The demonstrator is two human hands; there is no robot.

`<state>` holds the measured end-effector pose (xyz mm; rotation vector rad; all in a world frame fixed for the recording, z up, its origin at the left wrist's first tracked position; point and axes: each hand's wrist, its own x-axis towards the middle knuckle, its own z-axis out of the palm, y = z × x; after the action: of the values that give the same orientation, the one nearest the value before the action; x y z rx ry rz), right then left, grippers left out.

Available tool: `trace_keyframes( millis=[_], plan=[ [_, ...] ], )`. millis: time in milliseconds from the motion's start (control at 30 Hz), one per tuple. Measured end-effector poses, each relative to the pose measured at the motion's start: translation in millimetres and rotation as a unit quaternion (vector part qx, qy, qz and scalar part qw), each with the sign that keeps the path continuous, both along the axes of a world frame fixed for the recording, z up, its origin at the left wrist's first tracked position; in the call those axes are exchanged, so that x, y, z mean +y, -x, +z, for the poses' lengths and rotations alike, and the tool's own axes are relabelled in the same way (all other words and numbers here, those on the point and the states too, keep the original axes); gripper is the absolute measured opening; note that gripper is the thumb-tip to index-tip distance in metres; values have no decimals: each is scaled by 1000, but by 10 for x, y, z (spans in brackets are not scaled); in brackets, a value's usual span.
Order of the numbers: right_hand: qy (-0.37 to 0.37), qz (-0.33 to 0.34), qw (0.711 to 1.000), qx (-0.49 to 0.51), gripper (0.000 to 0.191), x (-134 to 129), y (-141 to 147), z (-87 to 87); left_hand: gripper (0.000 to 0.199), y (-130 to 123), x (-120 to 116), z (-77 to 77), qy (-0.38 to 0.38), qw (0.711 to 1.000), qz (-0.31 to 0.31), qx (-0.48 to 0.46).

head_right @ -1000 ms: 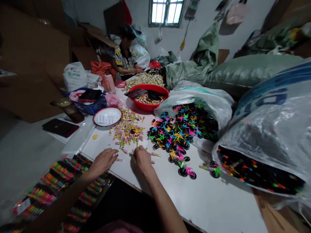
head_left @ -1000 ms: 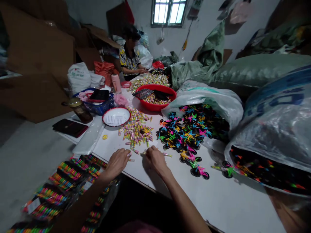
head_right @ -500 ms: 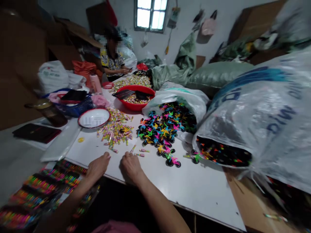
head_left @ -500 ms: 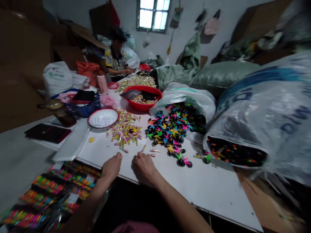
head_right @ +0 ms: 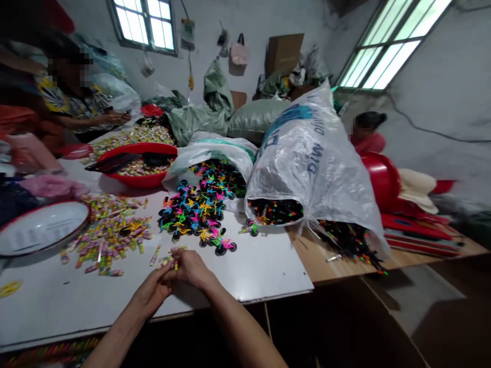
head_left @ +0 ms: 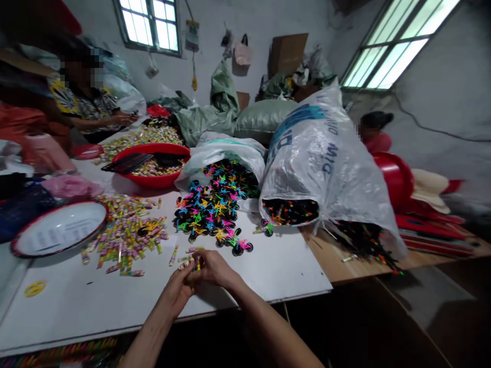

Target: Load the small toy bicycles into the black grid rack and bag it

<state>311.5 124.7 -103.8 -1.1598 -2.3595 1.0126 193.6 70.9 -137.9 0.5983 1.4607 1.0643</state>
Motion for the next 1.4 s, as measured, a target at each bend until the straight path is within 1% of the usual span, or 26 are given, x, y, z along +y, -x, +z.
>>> trace_keyframes(
  millis=[67, 133, 200, 267, 300, 333, 400, 433, 467, 500, 567, 600, 633, 700, 733, 800, 867, 933, 967, 1033, 1100, 1167, 1233, 1300, 1400],
  plan=[
    [-44, -16, 999, 25, 44, -67, -121, 57, 12, -46, 1, -18, 2, 997, 15, -78],
    [-101, -66, 992, 32, 33, -174, -183, 92, 9, -94, -21, -23, 12, 989, 26, -144],
    [-168, -105, 980, 7, 24, -316, -193, 76, 10, -177, -45, -2, 30, 970, 71, -231],
    [-226, -97, 969, -35, 21, -462, -197, 12, 10, -278, -63, 37, 45, 938, 131, -316],
    [-243, -85, 965, -49, 22, -519, -216, -28, 10, -321, -69, 58, 49, 924, 156, -346],
    [-250, -74, 964, -54, 23, -554, -258, -64, 11, -352, -75, 77, 50, 916, 171, -361],
    [-239, -64, 968, -52, 27, -523, -427, -99, 12, -366, -88, 108, 49, 916, 165, -361],
    [-232, -70, 968, -65, 29, -449, -550, -93, 13, -353, -97, 120, 49, 916, 162, -363],
    [-230, -85, 964, -102, 29, -337, -691, -72, 13, -333, -110, 131, 51, 916, 158, -364],
    [-234, -105, 954, -155, 29, -194, -837, -39, 13, -313, -128, 140, 53, 917, 154, -364],
    [-250, -156, 913, -281, 28, 134, -1100, 39, 14, -301, -180, 155, 57, 921, 147, -356],
    [-257, -169, 897, -318, 25, 285, -1201, 71, 14, -317, -214, 158, 57, 925, 142, -349],
    [-263, -173, 886, -341, 23, 407, -1279, 90, 16, -347, -250, 156, 55, 929, 130, -343],
    [-271, -158, 883, -349, 20, 520, -1382, 79, 20, -438, -319, 135, 46, 936, 92, -338],
    [-274, -147, 883, -353, 20, 506, -1425, 48, 22, -488, -345, 117, 44, 936, 70, -342],
    [-277, -126, 881, -361, 20, 364, -1531, -35, 24, -568, -364, 78, 40, 935, 42, -350],
    [-266, -118, 879, -377, 20, 160, -1668, -98, 27, -613, -340, 40, 36, 939, 42, -339],
    [-244, -136, 880, -384, 21, 3, -1777, -108, 31, -635, -293, 3, 22, 955, 38, -293],
    [-235, -151, 883, -377, 23, -37, -1795, -101, 31, -645, -272, -13, 11, 966, 21, -259],
    [-225, -169, 897, -341, 26, -35, -1729, -89, 31, -667, -253, -32, -11, 983, -36, -180],
    [-216, -174, 912, -302, 29, 44, -1535, -102, 40, -676, -261, -29, -30, 990, -84, -111],
    [-201, -178, 921, -281, 29, 146, -1276, -140, 45, -648, -269, -7, -33, 992, -94, -73],
    [-188, -191, 925, -268, 26, 218, -1028, -187, 46, -581, -246, 24, -31, 995, -69, -58],
    [-193, -189, 928, -255, 22, 226, -834, -229, 46, -502, -177, 50, -23, 998, -14, -63],
    [-252, -154, 924, -242, 27, 118, -648, -266, 46, -426, -22, 57, -11, 994, 67, -89]
  ],
)
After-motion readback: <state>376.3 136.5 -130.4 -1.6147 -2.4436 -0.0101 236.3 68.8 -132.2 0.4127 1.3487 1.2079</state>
